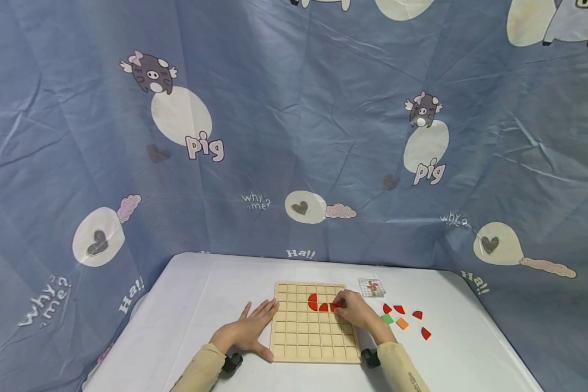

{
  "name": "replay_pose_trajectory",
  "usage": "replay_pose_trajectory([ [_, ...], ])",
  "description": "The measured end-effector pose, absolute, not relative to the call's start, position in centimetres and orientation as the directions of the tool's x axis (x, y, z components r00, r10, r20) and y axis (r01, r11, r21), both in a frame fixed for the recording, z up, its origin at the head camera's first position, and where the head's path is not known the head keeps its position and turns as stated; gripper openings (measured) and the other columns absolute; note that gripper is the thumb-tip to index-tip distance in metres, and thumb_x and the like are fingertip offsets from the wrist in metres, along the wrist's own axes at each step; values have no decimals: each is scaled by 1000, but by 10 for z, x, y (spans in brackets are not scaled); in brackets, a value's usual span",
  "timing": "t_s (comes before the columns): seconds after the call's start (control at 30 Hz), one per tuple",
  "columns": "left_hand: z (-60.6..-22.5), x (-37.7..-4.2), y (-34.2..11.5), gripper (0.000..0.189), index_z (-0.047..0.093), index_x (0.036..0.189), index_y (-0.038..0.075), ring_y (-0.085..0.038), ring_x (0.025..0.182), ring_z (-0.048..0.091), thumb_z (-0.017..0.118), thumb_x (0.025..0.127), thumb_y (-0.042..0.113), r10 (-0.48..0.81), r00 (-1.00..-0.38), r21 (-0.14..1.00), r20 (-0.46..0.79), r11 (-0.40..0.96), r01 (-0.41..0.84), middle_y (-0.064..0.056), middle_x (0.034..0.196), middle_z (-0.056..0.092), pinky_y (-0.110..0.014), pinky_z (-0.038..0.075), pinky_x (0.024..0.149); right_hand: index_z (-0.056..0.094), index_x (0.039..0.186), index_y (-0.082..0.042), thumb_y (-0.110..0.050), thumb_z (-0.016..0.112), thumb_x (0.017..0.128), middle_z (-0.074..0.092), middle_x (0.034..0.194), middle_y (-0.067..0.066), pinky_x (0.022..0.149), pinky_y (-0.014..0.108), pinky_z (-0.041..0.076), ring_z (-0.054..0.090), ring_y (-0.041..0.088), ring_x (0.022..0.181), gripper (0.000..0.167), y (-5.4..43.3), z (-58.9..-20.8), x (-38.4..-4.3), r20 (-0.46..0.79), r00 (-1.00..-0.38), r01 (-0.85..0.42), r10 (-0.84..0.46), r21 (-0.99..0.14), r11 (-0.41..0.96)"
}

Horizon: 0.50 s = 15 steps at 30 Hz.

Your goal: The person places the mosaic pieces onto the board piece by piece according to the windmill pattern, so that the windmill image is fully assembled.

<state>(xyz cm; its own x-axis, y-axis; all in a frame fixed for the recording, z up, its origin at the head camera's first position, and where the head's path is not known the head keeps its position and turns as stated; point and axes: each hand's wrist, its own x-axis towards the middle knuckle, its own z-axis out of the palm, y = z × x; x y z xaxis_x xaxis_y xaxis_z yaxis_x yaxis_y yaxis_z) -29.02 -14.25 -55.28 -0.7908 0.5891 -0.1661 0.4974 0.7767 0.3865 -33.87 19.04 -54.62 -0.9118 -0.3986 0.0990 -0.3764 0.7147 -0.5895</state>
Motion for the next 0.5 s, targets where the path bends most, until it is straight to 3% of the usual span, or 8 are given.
replay_pose_trajectory([
  [0.5, -552, -290, -143, 132, 7, 155, 7, -33, 151, 6, 70, 60, 73, 590, -790, 383, -167, 777, 499, -12, 164, 4, -64, 1, 118, 67, 91, -4, -5, 70, 86, 64, 87, 2, 61, 21, 49, 57, 8, 74, 7, 185, -546, -338, 112, -911, -385, -397, -577, 720],
])
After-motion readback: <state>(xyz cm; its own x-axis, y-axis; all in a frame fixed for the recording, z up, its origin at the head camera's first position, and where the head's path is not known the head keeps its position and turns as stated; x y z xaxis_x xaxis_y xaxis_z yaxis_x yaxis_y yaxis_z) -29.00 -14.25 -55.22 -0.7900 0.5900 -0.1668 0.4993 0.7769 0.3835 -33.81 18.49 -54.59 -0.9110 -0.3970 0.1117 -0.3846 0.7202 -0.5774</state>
